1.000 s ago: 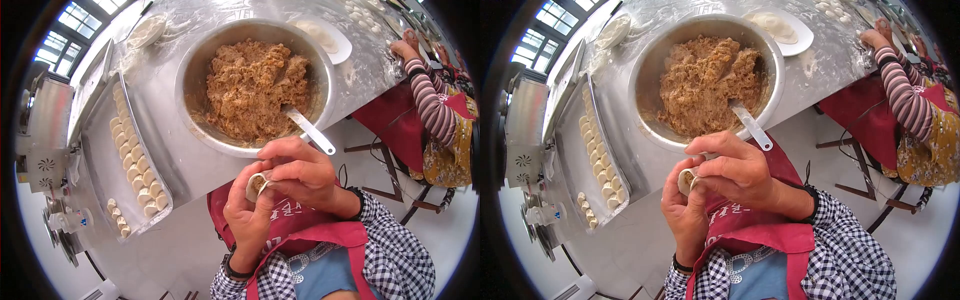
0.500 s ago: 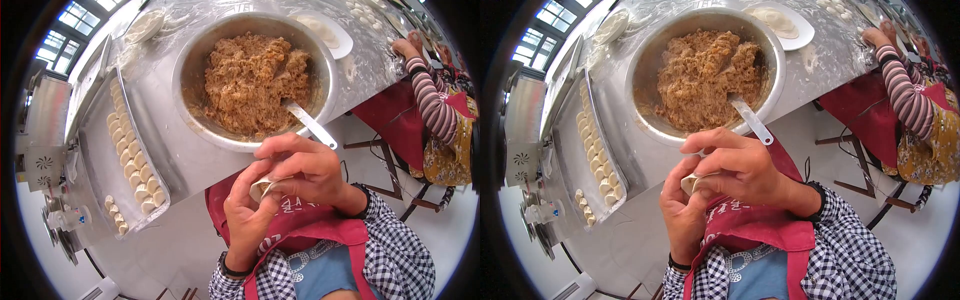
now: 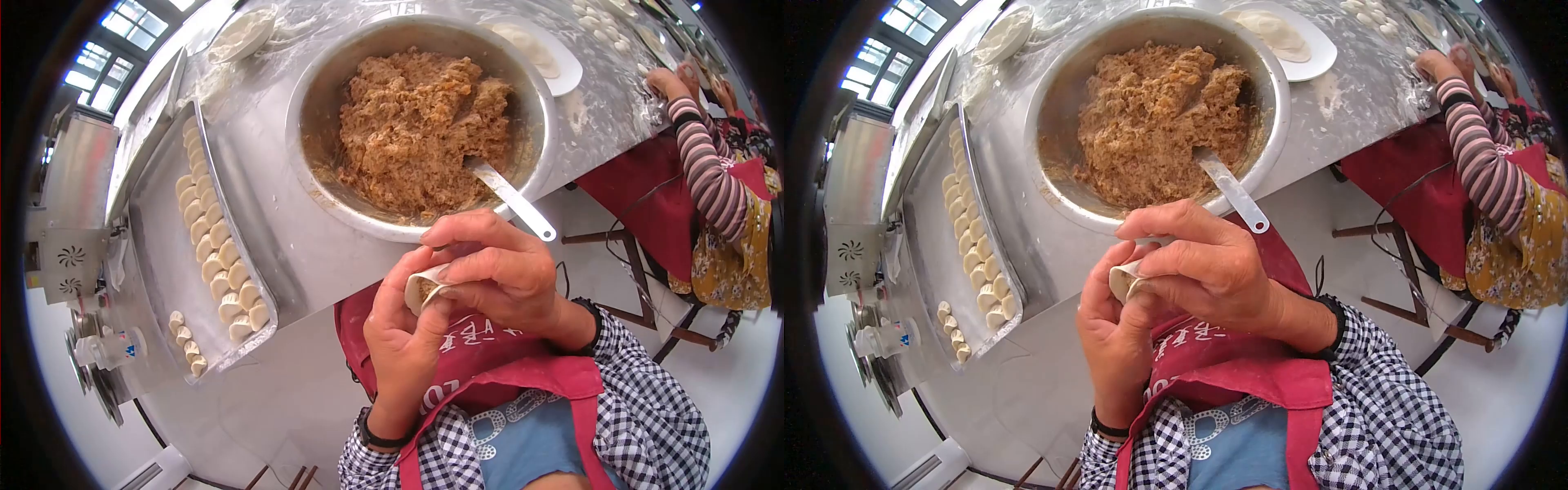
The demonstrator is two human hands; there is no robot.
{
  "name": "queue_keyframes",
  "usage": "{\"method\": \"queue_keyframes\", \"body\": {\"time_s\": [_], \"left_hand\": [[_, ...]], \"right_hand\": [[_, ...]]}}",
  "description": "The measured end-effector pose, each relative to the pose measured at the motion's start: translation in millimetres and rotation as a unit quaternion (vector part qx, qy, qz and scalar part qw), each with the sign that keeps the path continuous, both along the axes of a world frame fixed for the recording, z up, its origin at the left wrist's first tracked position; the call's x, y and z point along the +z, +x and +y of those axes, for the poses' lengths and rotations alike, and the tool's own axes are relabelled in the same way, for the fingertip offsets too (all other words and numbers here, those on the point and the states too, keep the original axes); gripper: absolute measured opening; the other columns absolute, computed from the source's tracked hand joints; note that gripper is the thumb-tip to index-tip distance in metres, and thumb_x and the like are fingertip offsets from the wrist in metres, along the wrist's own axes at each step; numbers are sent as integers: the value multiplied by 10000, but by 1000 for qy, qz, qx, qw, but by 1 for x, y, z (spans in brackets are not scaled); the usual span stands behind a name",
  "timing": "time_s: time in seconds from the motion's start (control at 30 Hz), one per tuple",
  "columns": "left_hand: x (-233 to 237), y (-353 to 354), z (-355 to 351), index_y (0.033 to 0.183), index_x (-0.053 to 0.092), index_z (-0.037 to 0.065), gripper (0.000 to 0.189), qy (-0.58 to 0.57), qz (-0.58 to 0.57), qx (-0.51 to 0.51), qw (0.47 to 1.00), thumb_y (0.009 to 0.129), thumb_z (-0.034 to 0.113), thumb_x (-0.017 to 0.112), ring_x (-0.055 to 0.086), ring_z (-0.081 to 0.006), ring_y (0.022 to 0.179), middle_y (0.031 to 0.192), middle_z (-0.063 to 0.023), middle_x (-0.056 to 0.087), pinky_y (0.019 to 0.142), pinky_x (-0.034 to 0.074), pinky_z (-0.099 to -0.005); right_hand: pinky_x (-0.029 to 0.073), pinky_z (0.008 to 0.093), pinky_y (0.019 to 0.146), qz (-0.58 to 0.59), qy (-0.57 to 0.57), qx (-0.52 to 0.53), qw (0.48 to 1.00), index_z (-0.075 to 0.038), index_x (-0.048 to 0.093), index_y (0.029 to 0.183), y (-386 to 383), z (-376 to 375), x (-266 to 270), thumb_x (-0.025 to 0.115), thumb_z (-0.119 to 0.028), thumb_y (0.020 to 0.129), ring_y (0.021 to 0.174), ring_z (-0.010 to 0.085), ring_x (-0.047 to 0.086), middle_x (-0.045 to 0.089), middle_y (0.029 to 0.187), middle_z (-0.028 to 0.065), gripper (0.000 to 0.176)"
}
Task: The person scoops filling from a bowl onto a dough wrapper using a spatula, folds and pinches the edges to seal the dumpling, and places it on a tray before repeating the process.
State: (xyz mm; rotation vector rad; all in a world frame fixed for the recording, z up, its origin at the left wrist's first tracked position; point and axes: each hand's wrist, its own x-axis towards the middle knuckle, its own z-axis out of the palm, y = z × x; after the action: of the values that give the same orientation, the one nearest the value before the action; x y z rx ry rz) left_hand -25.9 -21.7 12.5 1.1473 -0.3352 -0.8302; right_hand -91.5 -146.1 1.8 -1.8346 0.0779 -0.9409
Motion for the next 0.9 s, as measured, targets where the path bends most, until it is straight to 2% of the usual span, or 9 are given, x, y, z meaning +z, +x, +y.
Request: {"method": "queue_keyframes", "body": {"time_s": [0.03,0.1,0.23,0.4,0.63,0.7,0.73,0.8,0.9], "left_hand": [[0,-1,-1,1216,457,-44,412,1,1,0,1000,828,-6,590,555,-195,1038,1162,-149,548,872,460,-280],[-1,-3,0,1221,463,-40,409,42,-180,-5,983,832,-5,586,555,-191,1043,1165,-146,557,876,452,-276],[-4,1,3,1216,450,-51,403,70,-213,-38,974,846,32,587,558,-192,1033,1178,-151,540,895,450,-293],[-4,1,5,1210,480,-38,392,13,-50,-43,998,829,-33,569,556,-178,1032,1139,-135,569,876,447,-272],[1,-1,-1,1231,442,-46,408,18,-62,-33,997,842,-16,561,539,-188,1058,1170,-131,538,882,456,-283],[0,1,0,1221,446,-43,396,-14,79,-43,996,847,2,565,543,-194,1049,1162,-137,539,884,464,-289],[-1,2,1,1221,446,-43,396,-14,79,-43,996,847,2,565,543,-194,1049,1162,-137,539,884,464,-289],[-4,3,4,1216,447,-44,390,-76,158,-48,983,852,22,570,546,-191,1044,1158,-142,541,886,465,-290],[-3,1,3,1224,419,-43,436,-30,113,-33,993,841,64,599,587,-214,991,1125,-163,555,825,518,-309]], "right_hand": [[508,301,686,-2,-1,-2,1000,-3,604,774,0,-1,-1,691,2,685,880,235,600,592,1026,165,125],[507,303,691,0,-18,3,1000,-3,600,768,0,-4,0,689,6,678,883,239,600,593,1028,165,127],[503,311,707,-8,-66,13,998,-1,593,758,0,-9,2,687,17,660,891,248,600,592,1040,163,137],[500,318,720,11,-12,15,1000,0,598,763,0,-5,11,690,14,657,905,252,597,587,1054,161,142],[499,323,736,11,-9,53,998,-1,611,785,-6,-8,3,690,9,673,908,259,596,583,1064,163,137],[500,324,732,-4,-16,46,999,-1,612,790,-5,-7,2,694,2,674,904,259,598,583,1062,165,141],[502,325,728,-20,-24,39,999,-2,614,794,-4,-6,2,698,-6,675,900,259,599,583,1059,166,145],[503,324,722,-10,-28,11,999,-4,615,796,-1,-1,8,702,-16,675,897,255,600,585,1053,167,150],[504,320,715,-2,-35,-6,999,-4,617,797,-1,-1,7,711,-33,669,892,253,602,587,1043,169,161]]}}
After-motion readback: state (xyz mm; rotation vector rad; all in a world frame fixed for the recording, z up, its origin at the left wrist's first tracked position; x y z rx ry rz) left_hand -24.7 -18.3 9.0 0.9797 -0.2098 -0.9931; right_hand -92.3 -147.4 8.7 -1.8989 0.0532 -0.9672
